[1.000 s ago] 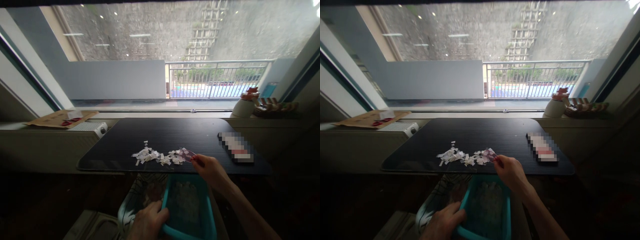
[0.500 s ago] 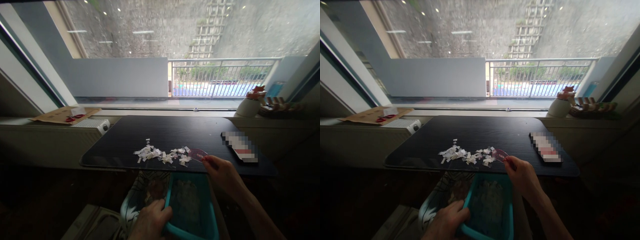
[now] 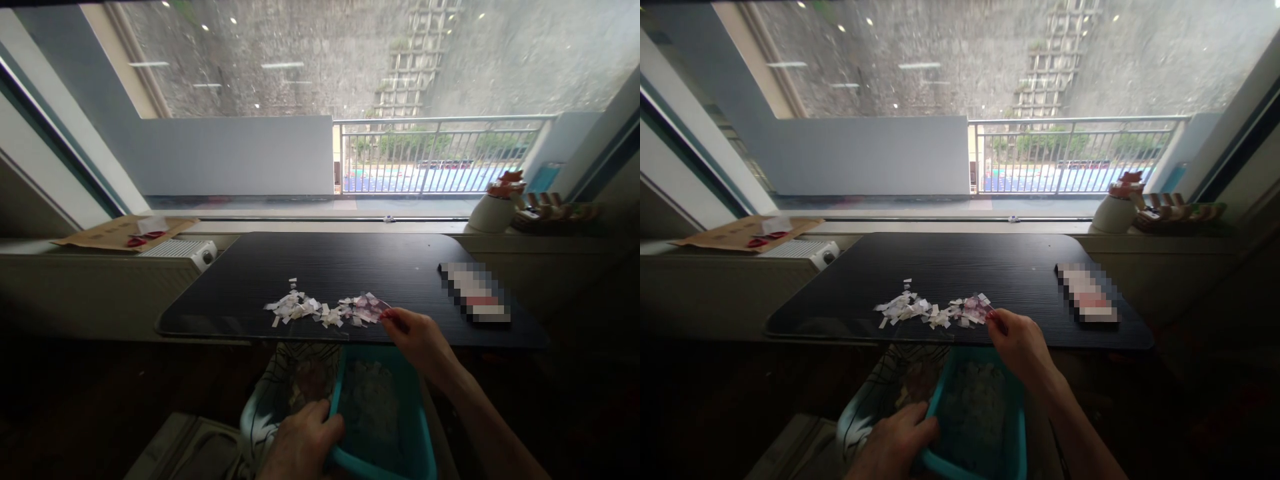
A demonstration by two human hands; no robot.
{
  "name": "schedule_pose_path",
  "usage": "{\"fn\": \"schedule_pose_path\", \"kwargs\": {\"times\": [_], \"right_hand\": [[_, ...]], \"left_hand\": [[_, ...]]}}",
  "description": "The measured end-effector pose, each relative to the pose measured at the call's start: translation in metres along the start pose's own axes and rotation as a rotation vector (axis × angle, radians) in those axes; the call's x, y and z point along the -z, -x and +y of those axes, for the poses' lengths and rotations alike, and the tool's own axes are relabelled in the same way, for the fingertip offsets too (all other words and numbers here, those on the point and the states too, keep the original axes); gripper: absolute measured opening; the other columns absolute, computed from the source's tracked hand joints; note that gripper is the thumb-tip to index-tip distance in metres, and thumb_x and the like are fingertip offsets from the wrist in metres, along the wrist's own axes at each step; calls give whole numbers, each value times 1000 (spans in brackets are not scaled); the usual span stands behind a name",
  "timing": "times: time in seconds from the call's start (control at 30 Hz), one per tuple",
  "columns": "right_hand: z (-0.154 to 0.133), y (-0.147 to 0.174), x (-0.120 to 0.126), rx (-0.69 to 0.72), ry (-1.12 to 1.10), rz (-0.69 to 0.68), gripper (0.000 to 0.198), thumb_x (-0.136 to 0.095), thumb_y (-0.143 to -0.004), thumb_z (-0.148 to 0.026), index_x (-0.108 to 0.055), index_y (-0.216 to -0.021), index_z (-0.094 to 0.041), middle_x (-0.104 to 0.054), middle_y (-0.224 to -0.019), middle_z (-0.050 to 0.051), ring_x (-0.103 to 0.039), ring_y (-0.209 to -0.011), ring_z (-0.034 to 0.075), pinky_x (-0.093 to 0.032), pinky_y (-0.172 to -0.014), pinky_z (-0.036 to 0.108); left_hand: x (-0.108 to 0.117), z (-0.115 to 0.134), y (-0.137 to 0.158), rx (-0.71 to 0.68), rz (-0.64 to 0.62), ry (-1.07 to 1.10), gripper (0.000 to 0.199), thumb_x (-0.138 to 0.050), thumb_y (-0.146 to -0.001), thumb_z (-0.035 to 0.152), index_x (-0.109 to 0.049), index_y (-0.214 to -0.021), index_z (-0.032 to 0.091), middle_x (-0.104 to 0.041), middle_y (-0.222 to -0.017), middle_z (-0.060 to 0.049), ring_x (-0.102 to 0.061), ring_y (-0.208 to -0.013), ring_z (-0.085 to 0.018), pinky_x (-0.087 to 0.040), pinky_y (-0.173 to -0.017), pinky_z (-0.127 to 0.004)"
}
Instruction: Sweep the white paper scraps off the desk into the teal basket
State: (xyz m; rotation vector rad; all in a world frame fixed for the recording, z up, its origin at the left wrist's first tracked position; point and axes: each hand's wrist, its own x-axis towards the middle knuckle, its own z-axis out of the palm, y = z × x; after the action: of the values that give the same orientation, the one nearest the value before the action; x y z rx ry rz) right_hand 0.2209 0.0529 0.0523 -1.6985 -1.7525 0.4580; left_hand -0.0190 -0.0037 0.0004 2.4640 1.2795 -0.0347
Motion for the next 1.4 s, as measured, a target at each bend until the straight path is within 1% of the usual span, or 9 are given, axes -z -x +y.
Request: {"fn": "schedule_pose_path", "kwargs": {"times": [0.2, 0.3, 0.5, 0.63, 0.73, 0.83, 0.97, 1.23, 1.4], "right_hand": [[3, -3, 2, -27, 59, -20, 30, -48, -85, -40, -70, -90, -21, -69, -69, 1, -61, -61, 16, -39, -56, 25], [5, -1, 5, -42, 85, 34, 30, -48, -85, -40, -70, -93, -21, -70, -74, 2, -63, -66, 17, -40, -59, 26], [6, 16, 16, -4, 116, -9, 33, -46, -87, -41, -71, -89, -20, -67, -65, 1, -58, -56, 15, -38, -54, 25], [4, 26, 20, -5, 128, -14, 34, -45, -87, -41, -71, -91, -20, -69, -70, 3, -59, -57, 16, -39, -55, 25], [1, 19, 15, 23, 101, 21, 34, -44, -86, -40, -71, -91, -20, -70, -71, 4, -60, -60, 17, -40, -56, 25], [-2, 4, 7, 41, 102, -9, 34, -43, -86, -39, -71, -90, -19, -70, -69, 4, -60, -59, 16, -39, -55, 24], [-5, -8, 3, -1, 135, 15, 34, -44, -86, -40, -71, -92, -19, -70, -69, 4, -62, -63, 17, -40, -57, 24], [-6, 5, 14, 10, 187, -6, 29, -46, -85, -37, -71, -85, -21, -71, -69, 3, -63, -61, 17, -39, -54, 24], [-7, 10, 14, 21, 210, 12, 30, -45, -86, -36, -71, -88, -21, -70, -70, 3, -62, -62, 18, -39, -56, 25]], "left_hand": [[1, 0, 2, -34, -7, 30, 21, -65, -63, 19, -54, -80, 23, -57, -92, 0, -55, -85, -20, -38, -65, -26], [1, 1, 1, -19, 9, 22, 21, -65, -63, 18, -54, -80, 23, -57, -91, 0, -55, -84, -20, -39, -64, -25], [1, 4, 4, -2, 5, -5, 20, -64, -63, 19, -52, -79, 23, -56, -90, 1, -54, -85, -20, -39, -65, -26], [2, 4, 2, 0, -4, -12, 20, -65, -63, 19, -52, -78, 22, -56, -89, 0, -54, -84, -21, -40, -66, -27], [4, 3, 0, -17, -39, 4, 20, -66, -64, 21, -53, -79, 22, -56, -91, 0, -54, -85, -21, -40, -66, -26], [4, 2, 0, -24, -78, 19, 21, -66, -64, 21, -54, -81, 23, -57, -93, 0, -55, -86, -21, -41, -66, -26], [3, 1, 2, 4, -29, -2, 22, -66, -63, 20, -54, -80, 23, -57, -92, 0, -54, -86, -20, -40, -67, -26], [7, 1, 0, -17, -67, 52, 18, -66, -67, 24, -52, -77, 22, -55, -90, 0, -54, -83, -20, -38, -63, -26], [7, 2, 2, -6, -69, 51, 19, -67, -66, 23, -52, -79, 23, -56, -90, 0, -54, -84, -21, -38, -64, -26]]}}
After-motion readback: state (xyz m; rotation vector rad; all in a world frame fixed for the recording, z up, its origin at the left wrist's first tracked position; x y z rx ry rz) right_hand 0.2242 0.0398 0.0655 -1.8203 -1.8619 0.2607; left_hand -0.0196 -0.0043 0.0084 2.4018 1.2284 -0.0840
